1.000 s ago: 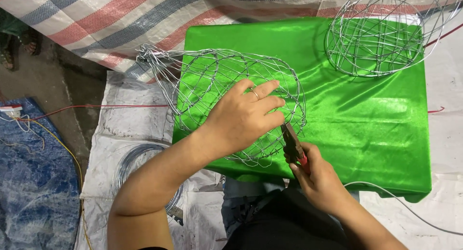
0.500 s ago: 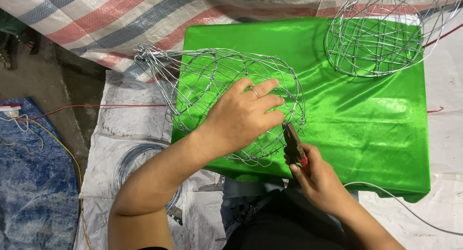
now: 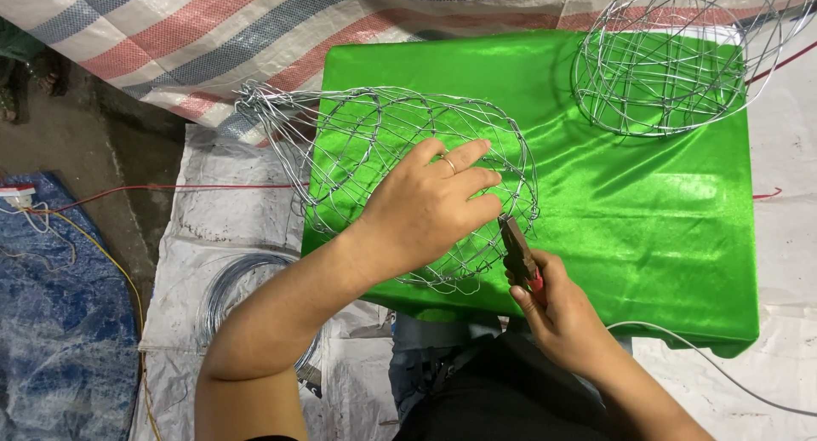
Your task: Shaping and assembling a wire frame structure using pliers and thin metal wire.
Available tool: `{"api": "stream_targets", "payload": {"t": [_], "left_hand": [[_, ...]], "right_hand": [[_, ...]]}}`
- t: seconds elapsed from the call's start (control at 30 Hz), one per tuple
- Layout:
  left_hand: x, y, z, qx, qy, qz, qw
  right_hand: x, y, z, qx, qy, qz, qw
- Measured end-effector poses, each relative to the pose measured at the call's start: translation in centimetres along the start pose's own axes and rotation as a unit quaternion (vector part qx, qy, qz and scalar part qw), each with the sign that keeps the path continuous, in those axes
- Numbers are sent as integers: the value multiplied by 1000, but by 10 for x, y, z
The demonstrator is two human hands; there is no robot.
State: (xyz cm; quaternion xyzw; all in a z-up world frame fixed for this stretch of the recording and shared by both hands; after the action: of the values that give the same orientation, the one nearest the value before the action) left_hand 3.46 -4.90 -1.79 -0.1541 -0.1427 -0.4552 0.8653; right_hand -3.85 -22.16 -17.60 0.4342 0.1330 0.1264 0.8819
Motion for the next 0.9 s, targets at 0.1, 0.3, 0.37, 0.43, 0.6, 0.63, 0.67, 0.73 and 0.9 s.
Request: {"api": "stream_targets", "payload": {"t": [0.1, 0.3, 0.37, 0.43, 0.6, 0.63, 0.67, 0.73, 0.9], "left_hand": [[0, -1, 0, -2, -1, -1, 1000], [2, -2, 1, 2, -4, -6, 1000], [3, -2, 1, 0, -6, -6, 1000], [3, -2, 1, -3, -7, -5, 1000], [3, -4, 1, -8, -16, -12, 1000], [3, -4, 0, -8, -16, -12, 1000], [3, -4, 0, -6, -18, -13, 1000], [3, -6, -1, -4, -22, -14, 1000], [6, -10, -3, 40, -37, -16, 998]], "right_hand": [[0, 0, 0, -15, -10, -2, 1000], [4, 1, 1, 27, 9, -22, 999], [5, -2, 0, 26, 7, -32, 999], [5, -4, -1, 25, 6, -43, 999], [5, -4, -1, -2, -27, -52, 998], [6, -5, -2, -2, -26, -53, 998], [7, -6, -2, -18, -27, -54, 998], [8, -8, -3, -35, -28, -55, 997], [12, -18, -5, -57, -11, -66, 996]]}}
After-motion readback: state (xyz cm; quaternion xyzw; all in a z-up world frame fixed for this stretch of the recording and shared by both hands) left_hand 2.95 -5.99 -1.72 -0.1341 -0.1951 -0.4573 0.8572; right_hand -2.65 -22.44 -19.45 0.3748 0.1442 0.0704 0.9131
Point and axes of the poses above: each hand's wrist, its own x-axis towards the middle knuckle, its own z-axis out of the back of the hand, y = z × x, the point moved 5 cm from there along x, towards the middle knuckle, and after that the axes turned 13 degrees about -x, right-handed, at the moved point
